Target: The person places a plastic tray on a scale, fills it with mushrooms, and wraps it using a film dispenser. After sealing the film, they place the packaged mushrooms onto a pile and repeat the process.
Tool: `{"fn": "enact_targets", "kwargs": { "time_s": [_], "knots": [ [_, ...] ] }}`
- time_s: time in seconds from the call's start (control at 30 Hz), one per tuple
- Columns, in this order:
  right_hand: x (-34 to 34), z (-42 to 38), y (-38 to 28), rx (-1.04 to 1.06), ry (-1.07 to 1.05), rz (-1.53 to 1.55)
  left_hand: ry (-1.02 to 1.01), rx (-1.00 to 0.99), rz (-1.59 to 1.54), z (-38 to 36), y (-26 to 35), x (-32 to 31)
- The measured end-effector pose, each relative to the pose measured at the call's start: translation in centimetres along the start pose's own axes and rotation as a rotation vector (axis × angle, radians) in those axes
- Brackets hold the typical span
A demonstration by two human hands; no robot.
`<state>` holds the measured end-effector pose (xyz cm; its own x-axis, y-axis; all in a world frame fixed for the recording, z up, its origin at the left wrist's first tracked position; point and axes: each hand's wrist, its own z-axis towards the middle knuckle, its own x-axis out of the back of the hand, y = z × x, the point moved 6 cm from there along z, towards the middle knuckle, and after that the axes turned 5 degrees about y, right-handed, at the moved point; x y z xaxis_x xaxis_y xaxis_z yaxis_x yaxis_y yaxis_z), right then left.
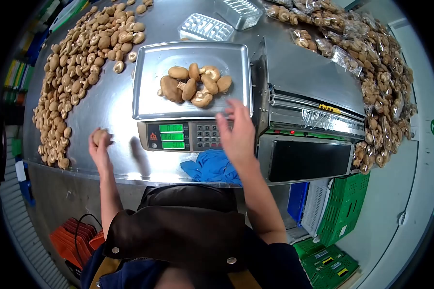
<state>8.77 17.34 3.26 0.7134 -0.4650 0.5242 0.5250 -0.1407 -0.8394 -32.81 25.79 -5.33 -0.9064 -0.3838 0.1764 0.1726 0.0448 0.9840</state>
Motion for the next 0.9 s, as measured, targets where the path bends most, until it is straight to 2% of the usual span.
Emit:
{"fn": "enact_targets", "kwargs": {
  "time_s": [0.03, 0.1, 0.13, 0.17, 0.23, 0.27, 0.33, 0.37, 0.4, 0.43, 0.5, 0.57, 0.6, 0.63, 0.67, 0.7, 0.77, 0.8, 0.9],
  "knots": [
    [0.2, 0.8, 0.4, 0.02, 0.01, -0.046, 0.107, -0.034, 0.119, 1.6, -0.8, 1.8],
    [0.1, 1.9, 1.0, 0.047, 0.05, -0.112, 0.11, -0.329, 0.703, 4.4, -5.0, 4.7],
    [-0.2, 2.3, 1.4, 0.005, 0.047, -0.145, -0.159, -0.265, 1.225, 6.3, -9.9, 5.7],
    [-0.5, 2.9, 1.8, -0.03, 0.033, -0.141, -0.069, -0.415, 1.2, 5.8, -7.7, 4.7],
    [-1.0, 3.5, 2.9, -0.109, 0.005, -0.142, 0.1, -0.706, 1.126, 1.9, 0.6, 0.5],
    [-1.3, 4.0, 3.9, -0.084, 0.025, -0.144, -0.003, -0.672, 1.03, 1.2, 4.3, -2.0],
    [-2.1, 5.0, 5.8, -0.018, 0.057, -0.145, -0.279, -0.257, 0.294, 1.1, 4.2, -6.4],
    [-2.3, 5.5, 6.0, -0.059, 0.017, -0.108, -0.408, -0.276, 0.266, 0.9, 5.1, -9.4],
    [-2.5, 6.0, 6.1, -0.102, -0.021, -0.07, -0.403, -0.316, 0.324, -0.7, 8.3, -12.1],
    [-2.6, 6.4, 6.5, -0.147, -0.057, -0.033, -0.395, -0.363, 0.3, -0.1, 7.1, -14.3],
    [-3.0, 7.1, 7.8, -0.153, -0.082, -0.132, -0.517, 0.005, 0.093, 0.0, 4.9, -18.1],
    [-2.9, 7.5, 7.0, -0.073, -0.086, -0.174, -0.707, -0.002, 0.155, -0.5, 4.6, -20.8],
    [-2.7, 7.4, 6.2, -0.142, -0.114, -0.148, -0.693, -0.092, 0.257, -1.0, 6.0, -21.1],
    [-2.8, 7.5, 6.4, -0.156, -0.126, -0.105, -0.599, -0.198, 0.251, 0.0, 2.3, -21.9],
    [-2.9, 7.5, 7.0, 0.047, -0.029, -0.146, -0.604, -0.162, 0.25, -0.2, 3.0, -21.9],
    [-3.1, 7.4, 7.2, -0.028, -0.057, -0.148, -0.607, -0.082, 0.215, -0.7, 4.7, -21.3],
    [-1.5, 6.8, 4.5, 0.106, 0.011, -0.223, -0.635, 0.061, 0.122, -1.6, 7.4, -20.5],
    [-0.6, 6.6, 3.9, 0.08, 0.012, -0.204, -0.671, 0.14, 0.033, -2.2, 8.9, -20.4],
    [4.1, 6.4, 0.7, 0.011, -0.008, -0.041, -0.712, 0.047, 0.067, -2.8, 12.7, -20.8]
  ]
}}
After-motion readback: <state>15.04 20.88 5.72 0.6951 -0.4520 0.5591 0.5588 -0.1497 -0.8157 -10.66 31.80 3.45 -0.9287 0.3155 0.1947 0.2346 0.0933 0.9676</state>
